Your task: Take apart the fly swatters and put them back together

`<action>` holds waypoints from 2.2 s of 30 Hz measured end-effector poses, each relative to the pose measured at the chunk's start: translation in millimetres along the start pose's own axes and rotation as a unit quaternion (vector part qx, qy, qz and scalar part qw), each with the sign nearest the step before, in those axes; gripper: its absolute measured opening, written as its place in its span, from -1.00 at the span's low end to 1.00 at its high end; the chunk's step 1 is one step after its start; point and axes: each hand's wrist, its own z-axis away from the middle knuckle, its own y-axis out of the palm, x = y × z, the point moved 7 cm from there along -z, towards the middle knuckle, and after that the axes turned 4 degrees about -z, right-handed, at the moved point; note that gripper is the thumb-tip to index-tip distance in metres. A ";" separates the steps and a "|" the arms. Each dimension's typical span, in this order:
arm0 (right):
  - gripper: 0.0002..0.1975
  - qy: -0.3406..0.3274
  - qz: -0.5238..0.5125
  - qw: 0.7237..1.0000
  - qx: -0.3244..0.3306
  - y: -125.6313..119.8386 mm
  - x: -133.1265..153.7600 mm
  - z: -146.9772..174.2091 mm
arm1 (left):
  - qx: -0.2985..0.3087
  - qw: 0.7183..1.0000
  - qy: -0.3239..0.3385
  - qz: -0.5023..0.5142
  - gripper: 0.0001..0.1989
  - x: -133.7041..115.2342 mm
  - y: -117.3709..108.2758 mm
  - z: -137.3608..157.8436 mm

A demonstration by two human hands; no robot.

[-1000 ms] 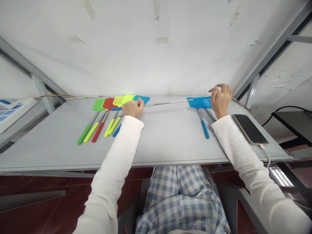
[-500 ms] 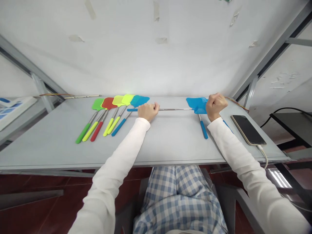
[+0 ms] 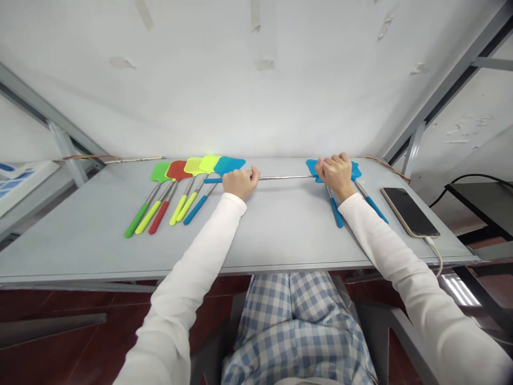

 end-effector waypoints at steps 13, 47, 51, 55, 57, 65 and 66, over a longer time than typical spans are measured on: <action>-0.51 -0.091 0.006 0.993 -0.080 -13.0 54.4 4.1 | 0.005 0.998 0.050 0.036 -0.41 -52.0 0.1 25.8; -0.46 0.102 -0.020 0.994 -0.040 -6.7 -31.2 2.7 | 0.092 0.982 0.037 0.161 -0.44 -7.3 15.9 -0.8; -0.56 0.076 -0.014 0.993 -0.088 -21.8 -22.3 3.2 | 0.079 0.968 -0.038 0.236 -0.45 13.6 19.0 -9.7; -0.59 0.122 -0.026 0.985 -0.118 -32.0 -7.9 12.0 | 0.057 0.919 -0.113 0.373 -0.50 27.6 34.6 -12.1; -0.59 0.100 -0.064 0.992 -0.045 -23.0 12.1 12.7 | 0.062 0.886 -0.124 0.443 -0.52 22.8 41.9 -7.7; -0.55 0.169 -0.366 0.908 0.112 1.9 53.4 17.2 | 0.262 0.883 0.206 0.331 -0.38 -64.2 24.0 47.3; -0.55 0.190 -0.395 0.890 0.130 5.8 52.2 18.7 | 0.272 0.883 0.240 0.299 -0.39 -70.1 22.0 52.2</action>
